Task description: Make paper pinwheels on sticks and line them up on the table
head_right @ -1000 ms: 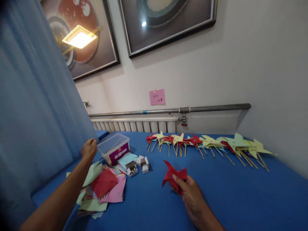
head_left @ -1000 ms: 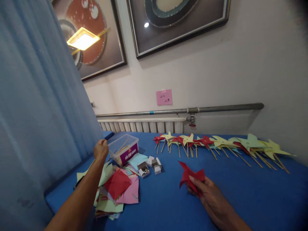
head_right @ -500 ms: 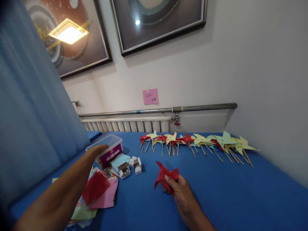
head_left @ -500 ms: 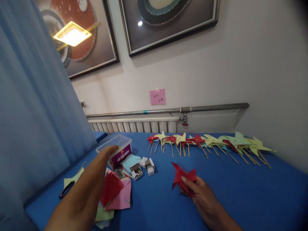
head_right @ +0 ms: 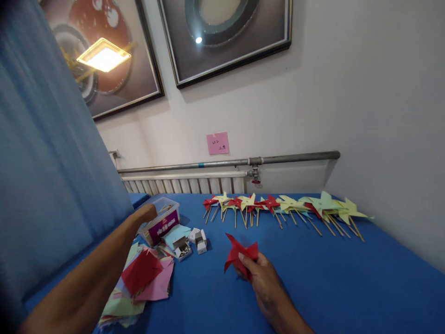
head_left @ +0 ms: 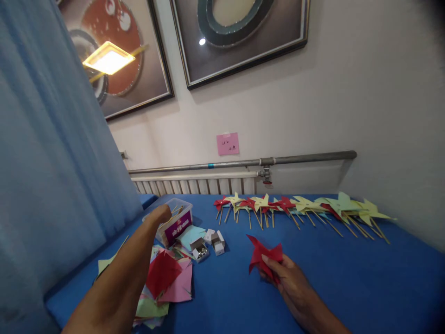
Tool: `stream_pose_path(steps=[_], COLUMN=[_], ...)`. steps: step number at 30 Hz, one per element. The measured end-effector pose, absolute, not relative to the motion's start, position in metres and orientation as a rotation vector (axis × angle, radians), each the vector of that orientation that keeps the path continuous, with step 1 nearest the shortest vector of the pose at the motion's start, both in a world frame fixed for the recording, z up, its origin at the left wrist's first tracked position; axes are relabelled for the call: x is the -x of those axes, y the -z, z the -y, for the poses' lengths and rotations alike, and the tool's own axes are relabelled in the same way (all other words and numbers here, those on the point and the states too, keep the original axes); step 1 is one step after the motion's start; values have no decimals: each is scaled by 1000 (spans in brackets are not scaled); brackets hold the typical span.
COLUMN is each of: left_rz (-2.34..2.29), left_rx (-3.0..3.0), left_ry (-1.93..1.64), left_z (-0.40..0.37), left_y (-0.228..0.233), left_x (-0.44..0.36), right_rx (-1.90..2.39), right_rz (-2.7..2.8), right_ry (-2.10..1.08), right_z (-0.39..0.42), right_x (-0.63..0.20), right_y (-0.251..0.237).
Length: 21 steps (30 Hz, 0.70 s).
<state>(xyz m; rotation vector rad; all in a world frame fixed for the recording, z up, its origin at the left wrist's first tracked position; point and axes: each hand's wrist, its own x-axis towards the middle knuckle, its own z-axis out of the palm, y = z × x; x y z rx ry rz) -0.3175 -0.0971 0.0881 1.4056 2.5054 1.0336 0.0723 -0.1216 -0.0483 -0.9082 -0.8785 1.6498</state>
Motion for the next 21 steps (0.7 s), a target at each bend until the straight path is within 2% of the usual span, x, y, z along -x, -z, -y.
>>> stream_pose_path(steps=[6, 11, 15, 21], left_rz=[-2347, -1958, -1877, -1704], left_rx=[-1532, -1515, -1531, -1579], left_ry=[-974, -1136, -1214, -1235], left_z=[118, 127, 134, 150], left_y=[-89, -29, 23, 53], left_x=[271, 177, 109, 77], right_rx=[883, 861, 868, 865], right_rz=[877, 864, 850, 829], right_ry=[-1625, -1620, -1613, -1630], right_z=[122, 120, 123, 128], right_x=[-71, -68, -69, -71], right_y=[51, 53, 52, 46])
